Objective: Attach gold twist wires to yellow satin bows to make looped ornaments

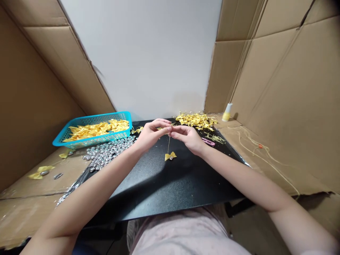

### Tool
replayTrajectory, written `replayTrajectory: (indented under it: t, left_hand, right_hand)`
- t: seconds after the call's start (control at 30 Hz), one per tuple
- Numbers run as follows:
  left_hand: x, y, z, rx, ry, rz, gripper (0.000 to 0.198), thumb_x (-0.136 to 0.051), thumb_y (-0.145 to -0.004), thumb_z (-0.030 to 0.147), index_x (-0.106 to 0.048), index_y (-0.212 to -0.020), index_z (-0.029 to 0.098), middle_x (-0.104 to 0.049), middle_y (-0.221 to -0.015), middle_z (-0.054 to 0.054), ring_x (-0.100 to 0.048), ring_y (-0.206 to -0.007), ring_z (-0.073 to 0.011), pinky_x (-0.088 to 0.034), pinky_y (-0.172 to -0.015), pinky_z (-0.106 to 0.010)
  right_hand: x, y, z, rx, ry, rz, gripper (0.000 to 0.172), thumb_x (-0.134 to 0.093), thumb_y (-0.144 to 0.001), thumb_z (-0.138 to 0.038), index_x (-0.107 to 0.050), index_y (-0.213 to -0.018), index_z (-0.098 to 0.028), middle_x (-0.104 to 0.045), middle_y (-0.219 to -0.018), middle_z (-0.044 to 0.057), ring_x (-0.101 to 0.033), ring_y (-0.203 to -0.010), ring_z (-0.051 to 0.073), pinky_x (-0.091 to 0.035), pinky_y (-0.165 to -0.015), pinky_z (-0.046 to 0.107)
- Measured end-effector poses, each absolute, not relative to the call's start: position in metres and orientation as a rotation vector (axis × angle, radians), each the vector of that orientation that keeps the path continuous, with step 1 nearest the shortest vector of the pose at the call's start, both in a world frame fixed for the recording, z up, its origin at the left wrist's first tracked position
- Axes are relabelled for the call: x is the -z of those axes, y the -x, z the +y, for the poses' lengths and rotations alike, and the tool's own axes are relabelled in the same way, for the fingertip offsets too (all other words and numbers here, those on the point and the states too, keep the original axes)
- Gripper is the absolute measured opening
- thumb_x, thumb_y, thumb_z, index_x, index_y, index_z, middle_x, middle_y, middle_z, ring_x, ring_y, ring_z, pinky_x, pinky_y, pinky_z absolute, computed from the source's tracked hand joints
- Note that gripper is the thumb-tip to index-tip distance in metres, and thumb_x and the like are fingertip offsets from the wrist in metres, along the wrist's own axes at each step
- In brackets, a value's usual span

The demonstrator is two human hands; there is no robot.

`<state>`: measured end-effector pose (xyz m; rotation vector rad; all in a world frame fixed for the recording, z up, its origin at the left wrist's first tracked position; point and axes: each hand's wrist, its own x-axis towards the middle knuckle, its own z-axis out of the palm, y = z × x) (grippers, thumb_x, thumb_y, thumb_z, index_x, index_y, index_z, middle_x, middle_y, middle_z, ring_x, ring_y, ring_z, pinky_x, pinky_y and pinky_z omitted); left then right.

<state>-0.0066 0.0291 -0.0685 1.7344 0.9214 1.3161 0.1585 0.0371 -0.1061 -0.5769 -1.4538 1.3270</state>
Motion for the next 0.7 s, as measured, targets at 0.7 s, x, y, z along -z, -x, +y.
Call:
replayTrajectory:
  t: [0.7]
  left_hand:
    - [0.149,0.03,0.023,-0.666,-2.27,1.151,0.022,-0.067,-0.077,0.035,-0.074,-0.09,0.019,-0.065,-0.086,-0.006,-0.056,-0.074,-0.0174,-0.043,-0.069,-0.029]
  right_hand:
    - [0.123,-0.179,0.041,-1.672,0.538,-1.01,0.034,-0.088,-0.055,-0.031,-0.064,-0.076,-0.019,-0.07,-0.069,-0.006,-0.066,-0.064,0.006,-0.054,-0.073,0.02]
